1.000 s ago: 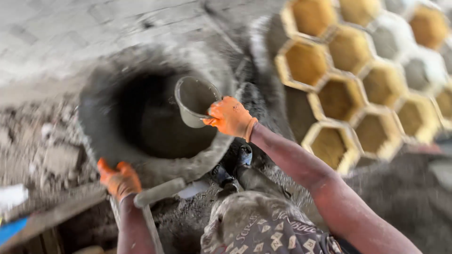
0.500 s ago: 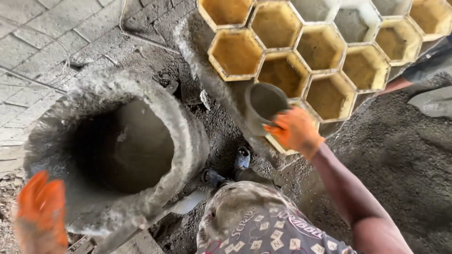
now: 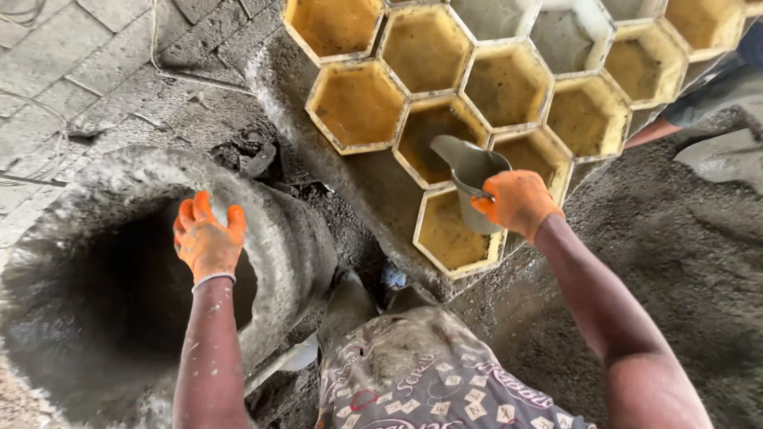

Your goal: Filling hexagonal molds with a concrete mixture to produce paving tiles.

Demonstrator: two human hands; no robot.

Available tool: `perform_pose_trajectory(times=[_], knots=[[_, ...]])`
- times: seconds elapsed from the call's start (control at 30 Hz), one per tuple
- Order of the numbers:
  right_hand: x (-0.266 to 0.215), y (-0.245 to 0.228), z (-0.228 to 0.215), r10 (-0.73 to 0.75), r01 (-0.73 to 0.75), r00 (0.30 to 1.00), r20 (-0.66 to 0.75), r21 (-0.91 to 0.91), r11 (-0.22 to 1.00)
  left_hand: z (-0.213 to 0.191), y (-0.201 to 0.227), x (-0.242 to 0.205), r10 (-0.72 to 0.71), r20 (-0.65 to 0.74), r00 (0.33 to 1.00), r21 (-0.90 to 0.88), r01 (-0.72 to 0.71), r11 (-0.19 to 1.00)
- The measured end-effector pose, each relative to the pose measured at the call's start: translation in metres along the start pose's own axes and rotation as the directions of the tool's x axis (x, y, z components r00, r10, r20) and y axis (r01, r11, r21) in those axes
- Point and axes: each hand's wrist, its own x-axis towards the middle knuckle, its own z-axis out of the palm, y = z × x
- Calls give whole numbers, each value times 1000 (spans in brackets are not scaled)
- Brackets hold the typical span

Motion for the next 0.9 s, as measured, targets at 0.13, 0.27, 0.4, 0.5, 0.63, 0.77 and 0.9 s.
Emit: perform_pose_trajectory(times=[0.13, 0.27, 0.4, 0.5, 0.63, 0.77, 0.9], knots=[[-3, 14, 8, -53, 60, 988, -142, 44, 997, 5, -3, 11, -99, -13, 995, 86, 100, 991], [4, -7, -11, -10, 11, 998, -64, 10, 1000, 14, -6, 30, -204, 15, 979, -5, 204, 979], [43, -44, -36, -123, 127, 982, -142, 18, 992, 22, 10, 47, -305, 57, 951, -164, 311, 936], [77, -71, -43, -169, 168, 985, -29, -41, 985, 30, 19, 42, -331, 78, 941, -196, 340, 920], [103, -105, -65, -22, 43, 986, 167, -121, 992, 40, 27, 41, -317, -4, 948, -296, 302, 906], [124, -94, -61, -206, 207, 978, 20, -54, 977, 45, 25, 33, -344, -6, 939, -262, 331, 907], [153, -109, -90, -137, 144, 988, 68, -99, 985, 48, 28, 36, -349, -12, 937, -321, 327, 889]])
